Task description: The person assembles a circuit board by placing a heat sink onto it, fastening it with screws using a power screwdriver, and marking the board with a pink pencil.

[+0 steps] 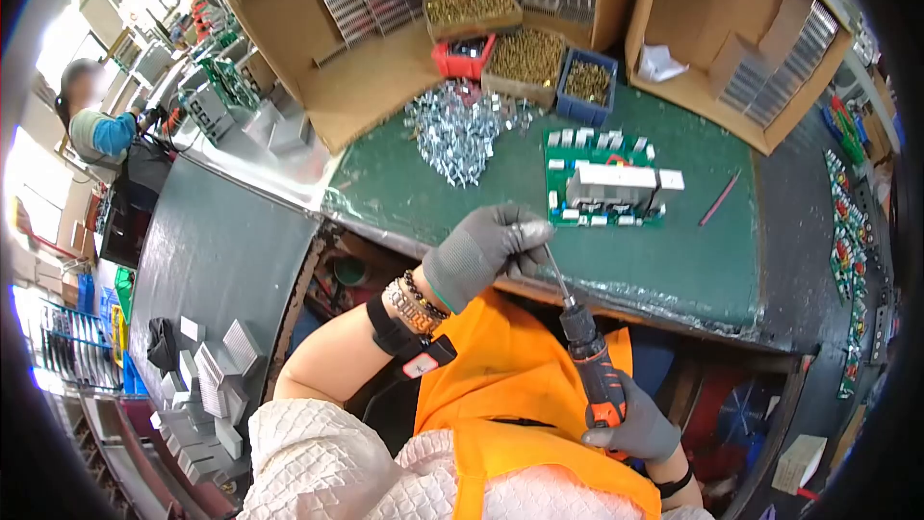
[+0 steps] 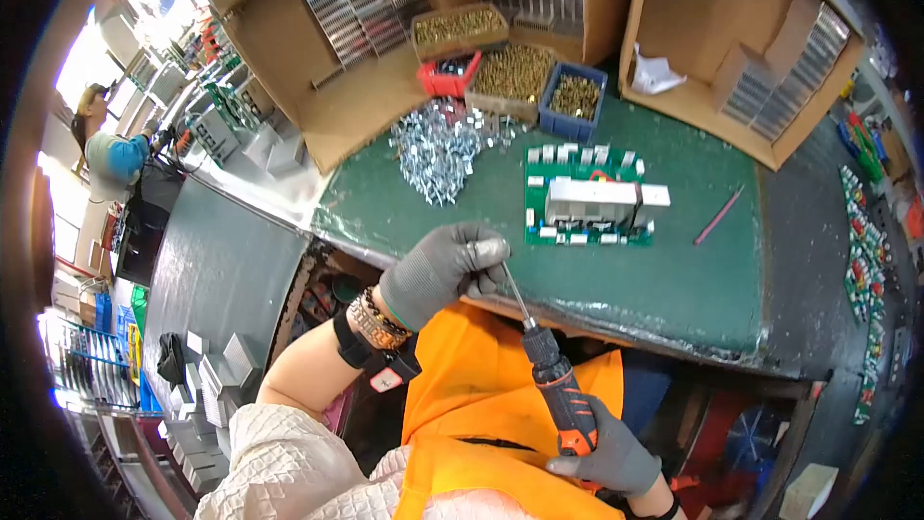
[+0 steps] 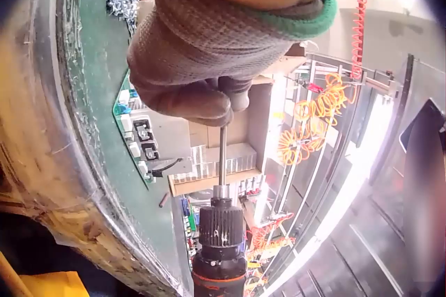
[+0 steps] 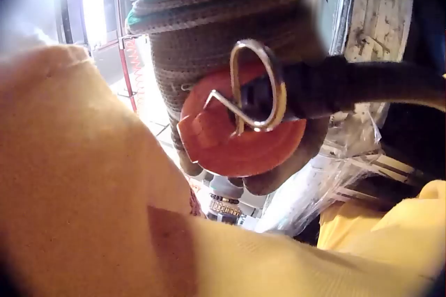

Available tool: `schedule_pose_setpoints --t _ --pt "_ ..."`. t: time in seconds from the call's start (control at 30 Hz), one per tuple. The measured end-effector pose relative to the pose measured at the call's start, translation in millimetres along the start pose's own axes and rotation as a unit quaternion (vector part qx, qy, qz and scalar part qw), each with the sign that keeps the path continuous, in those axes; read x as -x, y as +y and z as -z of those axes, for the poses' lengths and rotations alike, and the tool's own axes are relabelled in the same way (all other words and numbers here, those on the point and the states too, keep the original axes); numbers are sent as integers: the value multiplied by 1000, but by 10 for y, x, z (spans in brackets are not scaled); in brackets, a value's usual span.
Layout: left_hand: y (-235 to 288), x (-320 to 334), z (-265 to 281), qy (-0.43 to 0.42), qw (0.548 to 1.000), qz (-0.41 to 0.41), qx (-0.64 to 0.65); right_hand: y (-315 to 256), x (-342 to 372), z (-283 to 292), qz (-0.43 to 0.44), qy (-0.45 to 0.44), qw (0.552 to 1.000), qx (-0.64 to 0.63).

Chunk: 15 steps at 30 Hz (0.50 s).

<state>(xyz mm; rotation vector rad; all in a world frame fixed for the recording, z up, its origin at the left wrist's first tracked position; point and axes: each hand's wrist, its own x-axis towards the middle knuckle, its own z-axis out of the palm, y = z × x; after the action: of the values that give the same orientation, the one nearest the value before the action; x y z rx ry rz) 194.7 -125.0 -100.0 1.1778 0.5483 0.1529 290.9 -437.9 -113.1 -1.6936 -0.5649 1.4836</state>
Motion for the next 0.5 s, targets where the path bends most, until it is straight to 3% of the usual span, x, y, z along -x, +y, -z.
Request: schedule_pose_setpoints --t 0.13,0.27,0.37,0.43,0.5 --pt "-43 -4 112 -8 999 19 -28 31 -36 -30 14 -11 1000 3" --pt "-34 8 143 2 999 27 -34 -63 -82 -5 -58 -39 997 -40" --pt "-109 -23 180 -11 1000 9 7 -3 -166 51 5 -69 997 -34" --pt "-232 -86 187 2 998 7 60 -58 -205 50 -20 -144 971 -192" --pt "-174 -134 196 11 994 5 112 -120 -254 42 -22 -135 973 -184"
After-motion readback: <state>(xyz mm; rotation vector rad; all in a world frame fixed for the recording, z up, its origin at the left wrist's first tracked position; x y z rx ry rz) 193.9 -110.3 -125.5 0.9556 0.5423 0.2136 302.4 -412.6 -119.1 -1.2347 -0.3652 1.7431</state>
